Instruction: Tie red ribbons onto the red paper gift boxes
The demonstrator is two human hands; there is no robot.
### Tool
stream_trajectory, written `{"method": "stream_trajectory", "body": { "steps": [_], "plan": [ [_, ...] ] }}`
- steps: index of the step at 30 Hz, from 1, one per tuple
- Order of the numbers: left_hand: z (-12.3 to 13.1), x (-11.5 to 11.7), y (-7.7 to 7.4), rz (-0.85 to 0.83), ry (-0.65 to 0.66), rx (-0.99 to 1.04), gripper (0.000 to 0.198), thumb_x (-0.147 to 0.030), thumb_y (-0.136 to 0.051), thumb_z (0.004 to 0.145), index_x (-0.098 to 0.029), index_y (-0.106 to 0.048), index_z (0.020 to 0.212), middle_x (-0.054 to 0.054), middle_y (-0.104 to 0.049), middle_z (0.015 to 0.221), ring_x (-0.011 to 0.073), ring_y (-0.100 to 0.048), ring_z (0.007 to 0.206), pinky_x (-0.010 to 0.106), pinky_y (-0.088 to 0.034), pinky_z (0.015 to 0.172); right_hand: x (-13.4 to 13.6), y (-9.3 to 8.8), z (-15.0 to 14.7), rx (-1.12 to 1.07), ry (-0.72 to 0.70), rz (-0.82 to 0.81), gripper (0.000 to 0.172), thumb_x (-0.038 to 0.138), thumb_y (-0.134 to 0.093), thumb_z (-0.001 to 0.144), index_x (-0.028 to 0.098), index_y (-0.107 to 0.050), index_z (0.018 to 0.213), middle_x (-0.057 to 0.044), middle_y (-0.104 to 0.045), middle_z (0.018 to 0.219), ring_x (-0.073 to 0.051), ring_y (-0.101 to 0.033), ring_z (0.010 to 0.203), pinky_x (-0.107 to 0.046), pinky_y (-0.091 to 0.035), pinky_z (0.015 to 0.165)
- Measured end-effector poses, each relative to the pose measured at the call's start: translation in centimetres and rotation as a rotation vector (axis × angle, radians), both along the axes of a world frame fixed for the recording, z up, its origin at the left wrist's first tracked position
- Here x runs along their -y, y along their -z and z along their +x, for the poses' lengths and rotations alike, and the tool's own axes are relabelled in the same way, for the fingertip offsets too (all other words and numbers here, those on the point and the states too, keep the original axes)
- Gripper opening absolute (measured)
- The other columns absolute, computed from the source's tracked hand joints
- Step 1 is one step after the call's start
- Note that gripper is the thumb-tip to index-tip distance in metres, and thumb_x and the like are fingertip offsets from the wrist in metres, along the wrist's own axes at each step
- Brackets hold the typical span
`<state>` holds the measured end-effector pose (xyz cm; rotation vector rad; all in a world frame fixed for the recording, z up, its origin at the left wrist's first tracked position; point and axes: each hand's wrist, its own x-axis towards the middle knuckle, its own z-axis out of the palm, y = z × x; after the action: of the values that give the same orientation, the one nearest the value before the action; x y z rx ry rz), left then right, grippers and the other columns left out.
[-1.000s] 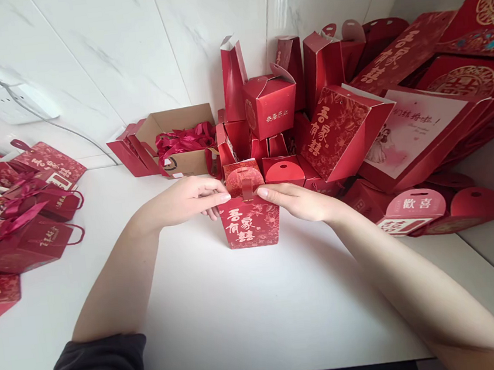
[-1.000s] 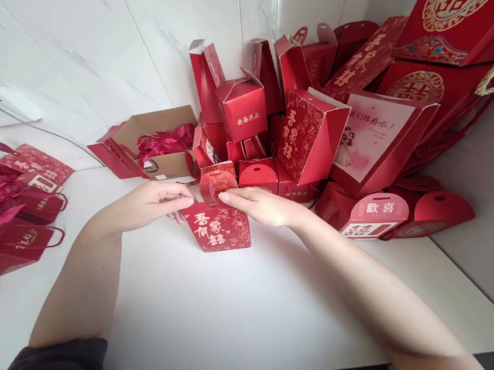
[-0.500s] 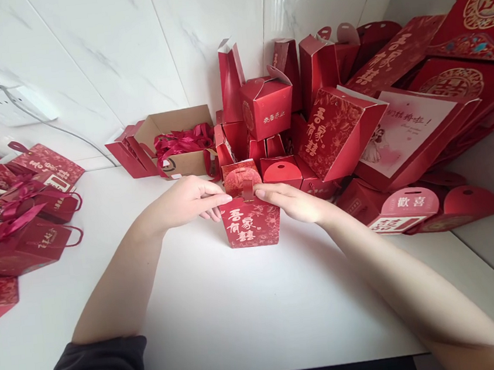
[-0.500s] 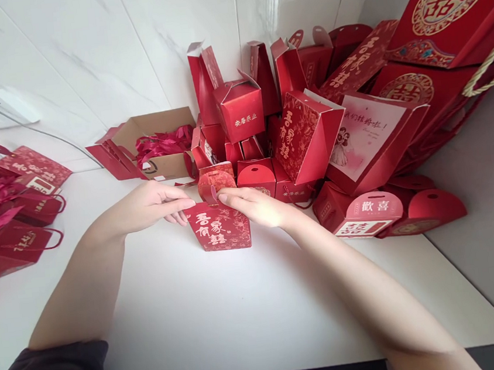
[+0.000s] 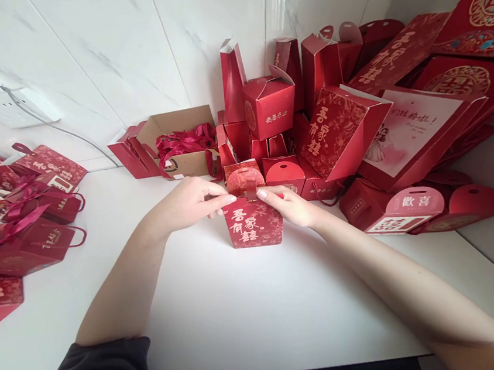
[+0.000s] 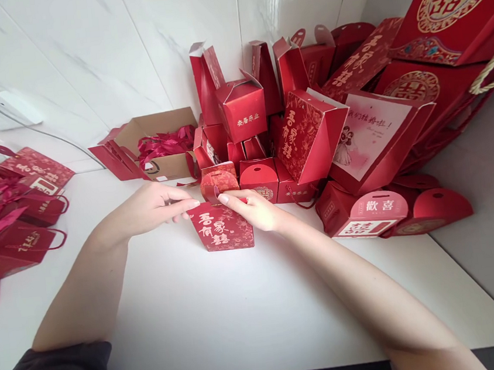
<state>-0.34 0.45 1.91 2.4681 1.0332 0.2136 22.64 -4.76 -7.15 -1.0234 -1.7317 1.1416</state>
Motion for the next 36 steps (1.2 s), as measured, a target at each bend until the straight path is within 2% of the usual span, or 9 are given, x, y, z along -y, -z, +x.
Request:
{"method": "stream_trajectory", "body": {
  "steps": [3, 6, 11, 16, 22, 26, 29, 33, 36],
  "plan": [
    [0.2, 0.3, 0.1, 0.130, 0.023, 0.017, 0.034, -0.052, -0.059, 0.086, -0.023, -0.074, 0.077, 0.002, -0.065, 0.093, 0.0151, -0.059, 0.077, 0.027, -0.045, 0.066, -0.1, 0.1, 0.1, -0.022, -0.003, -0.031, 0.053, 0.065, -0.039, 0.094, 0.019, -0.054, 0.074, 0.000, -0.058, 0.078, -0.017, -0.051, 0.074, -0.029, -0.039, 0.070],
    [1.1, 0.9, 0.3, 0.104, 0.070, 0.063, 0.029, -0.050, -0.066, 0.081, -0.025, -0.075, 0.091, 0.002, -0.064, 0.104, 0.0163, -0.060, 0.085, 0.026, -0.045, 0.067, 0.1, -0.2, 0.1, -0.006, -0.001, -0.022, 0.052, 0.063, -0.039, 0.095, 0.018, -0.054, 0.074, 0.001, -0.057, 0.076, -0.016, -0.051, 0.072, -0.029, -0.038, 0.070],
    [2.6, 1.4, 1.4, 0.123, 0.037, 0.161, 0.026, -0.041, -0.062, 0.085, -0.017, -0.069, 0.078, 0.003, -0.067, 0.083, 0.0159, -0.059, 0.076, 0.027, -0.044, 0.066, 0.3, -0.8, 0.1, 0.016, -0.038, 0.004, 0.050, 0.061, -0.038, 0.097, 0.019, -0.063, 0.086, 0.000, -0.066, 0.089, -0.018, -0.058, 0.083, -0.031, -0.041, 0.078],
    [2.9, 1.4, 2.1, 0.138, 0.050, 0.305, 0.022, -0.036, -0.062, 0.085, -0.016, -0.071, 0.080, 0.004, -0.072, 0.086, 0.0183, -0.064, 0.081, 0.029, -0.049, 0.072, 0.1, -0.6, 0.3, -0.004, -0.071, -0.022, 0.054, 0.064, -0.035, 0.097, 0.020, -0.067, 0.096, -0.004, -0.070, 0.104, -0.023, -0.062, 0.098, -0.037, -0.045, 0.092],
    [1.9, 0.1, 1.2, -0.036, -0.370, 0.752, 0.021, -0.036, -0.071, 0.077, -0.017, -0.072, 0.086, 0.005, -0.074, 0.082, 0.0195, -0.068, 0.071, 0.028, -0.053, 0.060, -0.2, -0.3, 0.5, -0.197, -0.145, -0.144, 0.051, 0.064, -0.037, 0.097, 0.026, -0.062, 0.121, -0.004, -0.063, 0.129, -0.023, -0.058, 0.117, -0.040, -0.043, 0.105],
    [1.0, -2.0, 1.0, -0.172, -0.555, 0.909, 0.018, -0.034, -0.073, 0.072, -0.017, -0.069, 0.077, 0.004, -0.072, 0.074, 0.0185, -0.068, 0.063, 0.027, -0.052, 0.054, -0.2, -0.3, 0.3, -0.264, -0.184, -0.241, 0.053, 0.066, -0.041, 0.094, 0.028, -0.055, 0.127, -0.006, -0.060, 0.130, -0.022, -0.065, 0.103, -0.035, -0.057, 0.082],
    [0.6, -2.9, 1.1, -0.211, -0.601, 0.948, 0.018, -0.033, -0.074, 0.070, -0.017, -0.066, 0.070, 0.004, -0.071, 0.069, 0.0178, -0.067, 0.060, 0.027, -0.052, 0.052, -0.2, -0.2, 0.1, -0.338, -0.217, -0.290, 0.055, 0.064, -0.052, 0.090, 0.029, -0.046, 0.132, -0.008, -0.056, 0.134, -0.019, -0.068, 0.092, -0.032, -0.059, 0.072],
    [0.4, -3.0, 1.1, -0.188, -0.561, 0.909, 0.021, -0.033, -0.077, 0.068, -0.016, -0.065, 0.063, 0.003, -0.069, 0.065, 0.0159, -0.064, 0.057, 0.025, -0.049, 0.051, 0.0, -0.3, -0.4, -0.356, -0.153, -0.267, 0.048, 0.044, -0.069, 0.085, 0.027, -0.048, 0.126, -0.005, -0.058, 0.132, -0.020, -0.062, 0.109, -0.029, -0.060, 0.076],
    [0.1, -2.8, 0.8, -0.171, -0.532, 0.863, 0.019, -0.033, -0.078, 0.066, -0.017, -0.068, 0.065, 0.003, -0.069, 0.066, 0.0163, -0.064, 0.058, 0.026, -0.048, 0.052, 0.1, -0.5, -0.5, -0.386, -0.090, -0.268, 0.040, 0.041, -0.068, 0.086, 0.025, -0.053, 0.119, -0.004, -0.060, 0.128, -0.019, -0.063, 0.107, -0.029, -0.059, 0.077]
  ]
}}
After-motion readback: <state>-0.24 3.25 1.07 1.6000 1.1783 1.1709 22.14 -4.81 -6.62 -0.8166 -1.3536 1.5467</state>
